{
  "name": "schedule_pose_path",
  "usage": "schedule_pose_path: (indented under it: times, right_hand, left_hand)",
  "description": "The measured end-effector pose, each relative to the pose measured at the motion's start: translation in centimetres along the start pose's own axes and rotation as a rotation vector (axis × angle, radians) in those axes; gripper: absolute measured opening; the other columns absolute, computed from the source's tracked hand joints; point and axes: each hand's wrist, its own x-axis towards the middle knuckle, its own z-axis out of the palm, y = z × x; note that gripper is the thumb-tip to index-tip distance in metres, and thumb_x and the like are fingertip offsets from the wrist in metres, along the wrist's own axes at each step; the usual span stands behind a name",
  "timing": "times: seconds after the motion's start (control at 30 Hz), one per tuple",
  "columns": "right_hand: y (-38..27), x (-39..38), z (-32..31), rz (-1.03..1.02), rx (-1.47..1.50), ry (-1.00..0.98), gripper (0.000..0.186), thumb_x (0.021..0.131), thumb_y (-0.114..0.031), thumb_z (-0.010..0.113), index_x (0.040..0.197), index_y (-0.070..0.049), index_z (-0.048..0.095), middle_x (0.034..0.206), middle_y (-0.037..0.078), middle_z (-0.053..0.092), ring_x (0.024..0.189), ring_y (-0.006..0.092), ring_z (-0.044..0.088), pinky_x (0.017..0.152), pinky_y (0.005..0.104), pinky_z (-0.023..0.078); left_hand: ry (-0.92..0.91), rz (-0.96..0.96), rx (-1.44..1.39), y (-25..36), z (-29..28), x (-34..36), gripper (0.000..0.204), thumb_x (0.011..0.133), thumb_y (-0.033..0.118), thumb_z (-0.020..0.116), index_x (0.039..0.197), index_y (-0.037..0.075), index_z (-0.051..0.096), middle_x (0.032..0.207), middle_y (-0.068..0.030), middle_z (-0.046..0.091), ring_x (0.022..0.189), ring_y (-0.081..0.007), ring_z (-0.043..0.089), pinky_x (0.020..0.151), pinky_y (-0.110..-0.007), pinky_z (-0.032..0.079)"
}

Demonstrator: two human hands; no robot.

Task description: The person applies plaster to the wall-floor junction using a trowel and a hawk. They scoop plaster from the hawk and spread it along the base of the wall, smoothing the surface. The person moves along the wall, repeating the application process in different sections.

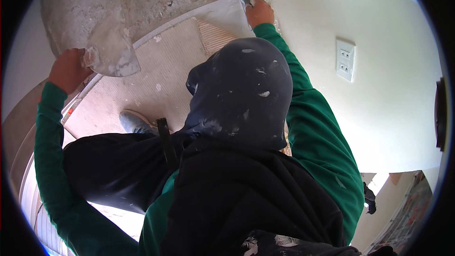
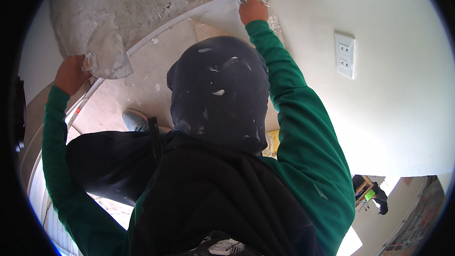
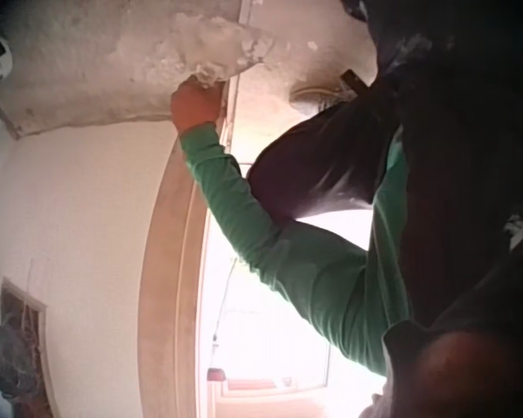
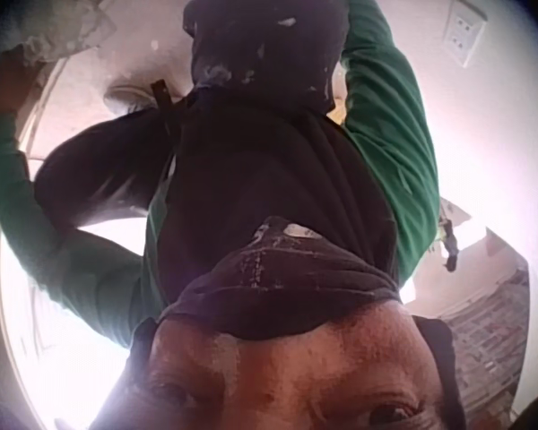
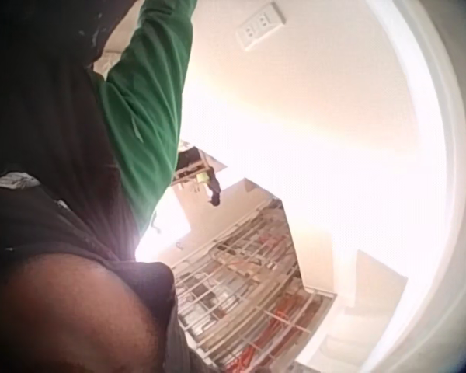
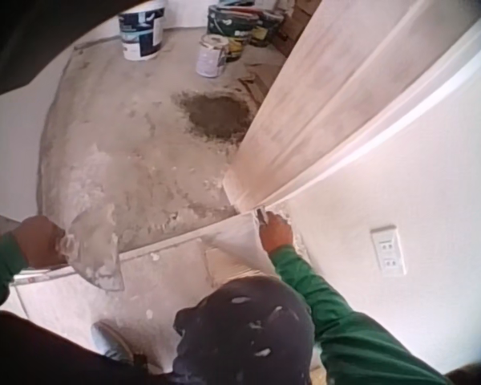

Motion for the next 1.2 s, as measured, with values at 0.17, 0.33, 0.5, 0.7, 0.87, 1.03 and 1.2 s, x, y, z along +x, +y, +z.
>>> schedule_pose_path:
  times: [0.17, 0.33, 0.5, 0.7, 0.87, 1.03, 1.2]
  right_hand:
    - [-1.1, -0.1, -0.2, 0.051, -0.053, -0.026, 0.031, 0.082, -0.023, 0.055, 0.108, -0.006, 0.063, 0.096, 0.021, 0.064, 0.088, 0.0403, 0.065, 0.079, 0.0496, 0.052]
    - [-1.6, 0.1, -0.1, 0.071, -0.08, -0.021, 0.031, 0.082, -0.023, 0.055, 0.107, -0.007, 0.063, 0.097, 0.022, 0.064, 0.088, 0.0409, 0.065, 0.079, 0.0493, 0.052]
    - [-1.2, 0.0, -0.1, 0.097, -0.065, -0.014, 0.032, 0.082, -0.025, 0.055, 0.108, -0.008, 0.063, 0.098, 0.023, 0.065, 0.089, 0.0412, 0.065, 0.08, 0.0496, 0.052]
    - [-1.2, -0.2, -0.1, 0.092, -0.074, 0.001, 0.034, 0.082, -0.025, 0.056, 0.111, -0.009, 0.063, 0.097, 0.022, 0.065, 0.089, 0.0411, 0.064, 0.08, 0.0503, 0.051]
    - [-1.5, -0.5, -0.4, 0.085, -0.07, 0.03, 0.033, 0.081, -0.025, 0.056, 0.109, -0.009, 0.064, 0.097, 0.021, 0.065, 0.089, 0.0413, 0.064, 0.08, 0.0503, 0.051]
    - [-1.9, -0.6, -1.6, 0.088, -0.075, 0.035, 0.035, 0.081, -0.026, 0.057, 0.111, -0.009, 0.064, 0.098, 0.02, 0.065, 0.09, 0.0407, 0.064, 0.081, 0.0504, 0.051]
    - [-1.3, -3.5, -5.5, 0.16, 0.057, 0.057, 0.04, 0.08, -0.03, 0.063, 0.113, -0.008, 0.064, 0.098, 0.02, 0.066, 0.087, 0.0355, 0.065, 0.078, 0.0447, 0.052]
  left_hand:
    - [0.025, 0.019, -0.014, 0.0, 0.1, 0.1, 0.033, 0.073, 0.024, 0.077, 0.091, -0.003, 0.069, 0.082, -0.0241, 0.066, 0.075, -0.0397, 0.064, 0.075, -0.045, 0.051]
    - [0.05, 0.037, -0.044, -1.0, 0.4, 0.0, 0.033, 0.073, 0.024, 0.077, 0.091, -0.003, 0.069, 0.083, -0.0244, 0.066, 0.074, -0.04, 0.063, 0.075, -0.044, 0.05]
    - [-0.001, -0.019, -0.115, -1.4, 0.5, 0.1, 0.034, 0.071, 0.023, 0.074, 0.092, -0.001, 0.066, 0.089, -0.024, 0.062, 0.089, -0.0402, 0.057, 0.08, -0.047, 0.046]
    - [0.06, 0.041, -0.091, -1.6, 0.4, -0.3, 0.034, 0.073, 0.023, 0.076, 0.091, -0.004, 0.069, 0.083, -0.0258, 0.065, 0.076, -0.0407, 0.063, 0.077, -0.045, 0.049]
    - [0.064, 0.018, -0.082, -1.2, 0.3, -0.4, 0.034, 0.073, 0.024, 0.076, 0.092, -0.004, 0.069, 0.083, -0.025, 0.066, 0.075, -0.0396, 0.064, 0.077, -0.044, 0.05]
    - [0.085, 0.006, -0.069, -1.0, 0.3, -0.6, 0.036, 0.073, 0.024, 0.077, 0.095, -0.004, 0.069, 0.084, -0.0238, 0.067, 0.075, -0.0383, 0.065, 0.078, -0.043, 0.051]
    - [0.108, 0.057, -0.078, -1.8, 0.9, 0.1, 0.035, 0.072, 0.023, 0.076, 0.094, -0.003, 0.069, 0.084, -0.0245, 0.067, 0.075, -0.0401, 0.064, 0.078, -0.045, 0.05]
